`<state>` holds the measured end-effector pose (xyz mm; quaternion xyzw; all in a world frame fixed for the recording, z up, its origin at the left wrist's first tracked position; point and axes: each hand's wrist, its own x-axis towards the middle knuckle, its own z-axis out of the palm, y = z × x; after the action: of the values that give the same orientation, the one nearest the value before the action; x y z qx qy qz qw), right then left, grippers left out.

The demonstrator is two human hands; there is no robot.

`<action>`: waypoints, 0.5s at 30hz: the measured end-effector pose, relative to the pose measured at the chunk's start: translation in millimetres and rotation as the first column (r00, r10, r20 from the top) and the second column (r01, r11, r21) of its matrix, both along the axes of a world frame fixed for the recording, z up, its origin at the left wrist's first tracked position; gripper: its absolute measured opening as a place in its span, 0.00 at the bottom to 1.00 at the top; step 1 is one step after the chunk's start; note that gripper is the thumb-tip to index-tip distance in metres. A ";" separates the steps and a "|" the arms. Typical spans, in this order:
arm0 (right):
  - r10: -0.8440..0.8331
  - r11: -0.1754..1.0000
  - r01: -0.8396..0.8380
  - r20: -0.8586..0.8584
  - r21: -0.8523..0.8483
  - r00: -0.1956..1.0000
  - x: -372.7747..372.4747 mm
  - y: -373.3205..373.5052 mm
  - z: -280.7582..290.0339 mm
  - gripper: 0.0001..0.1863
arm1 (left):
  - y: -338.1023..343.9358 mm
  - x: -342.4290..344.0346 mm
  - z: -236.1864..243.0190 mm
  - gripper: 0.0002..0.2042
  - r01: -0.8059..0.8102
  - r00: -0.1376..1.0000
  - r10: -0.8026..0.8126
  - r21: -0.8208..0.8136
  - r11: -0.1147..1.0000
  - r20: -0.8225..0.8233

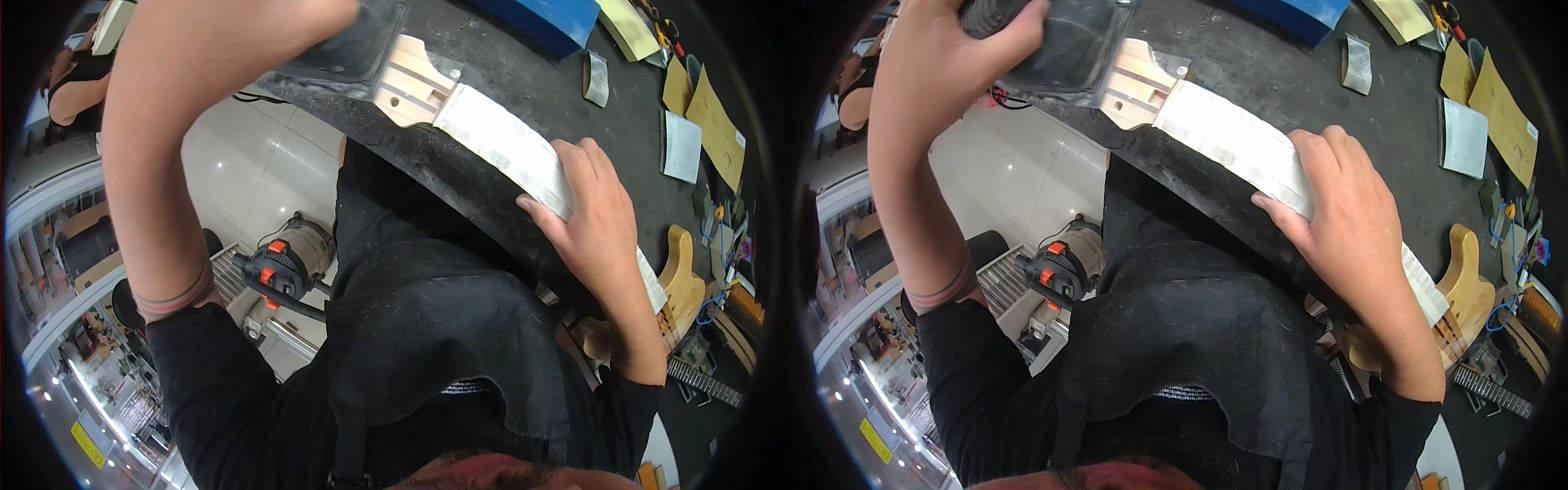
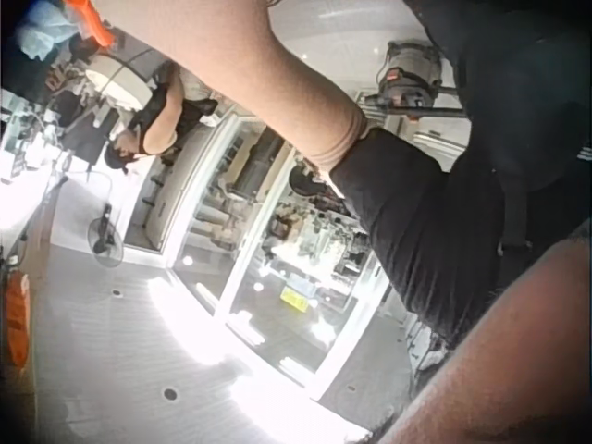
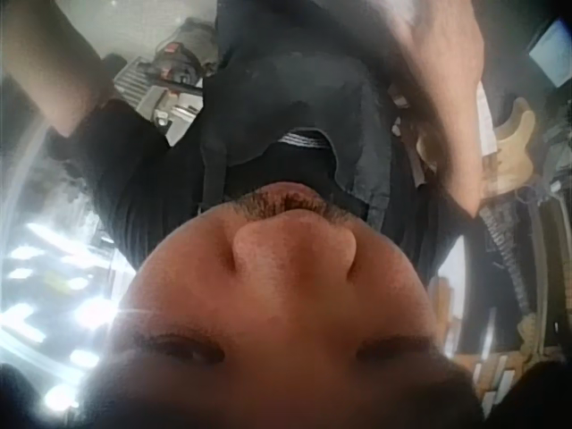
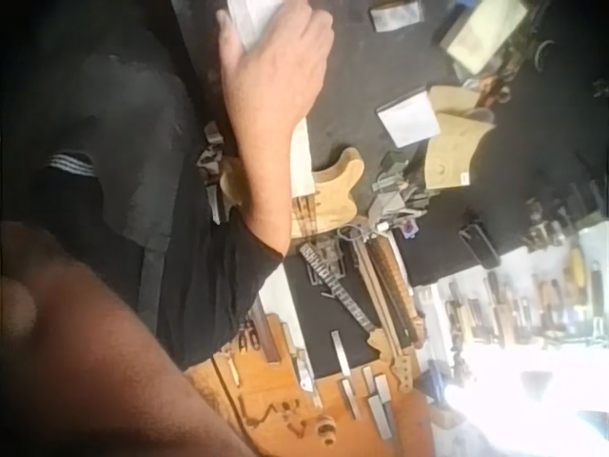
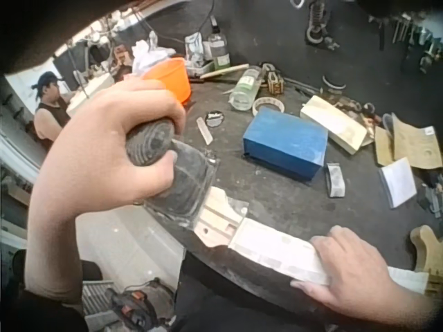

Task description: The person sands the headstock of a guitar neck with a power sander, wipes it with a cloth, applies adhesive from a bottle, and smooths the wood surface by hand.

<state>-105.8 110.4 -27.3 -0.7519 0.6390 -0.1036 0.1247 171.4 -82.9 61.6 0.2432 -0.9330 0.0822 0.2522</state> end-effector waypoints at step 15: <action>0.001 1.000 -0.001 0.008 -0.009 1.000 1.0 -0.5 0.1 0.33 | -2.1 1.3 11.7 0.14 -0.270 0.951 0.272 -0.036 0.962 0.145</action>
<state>-104.8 109.9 -27.2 -0.7523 0.6378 -0.1095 0.1240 172.6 -85.1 73.3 0.3599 -0.9064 0.1413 0.1701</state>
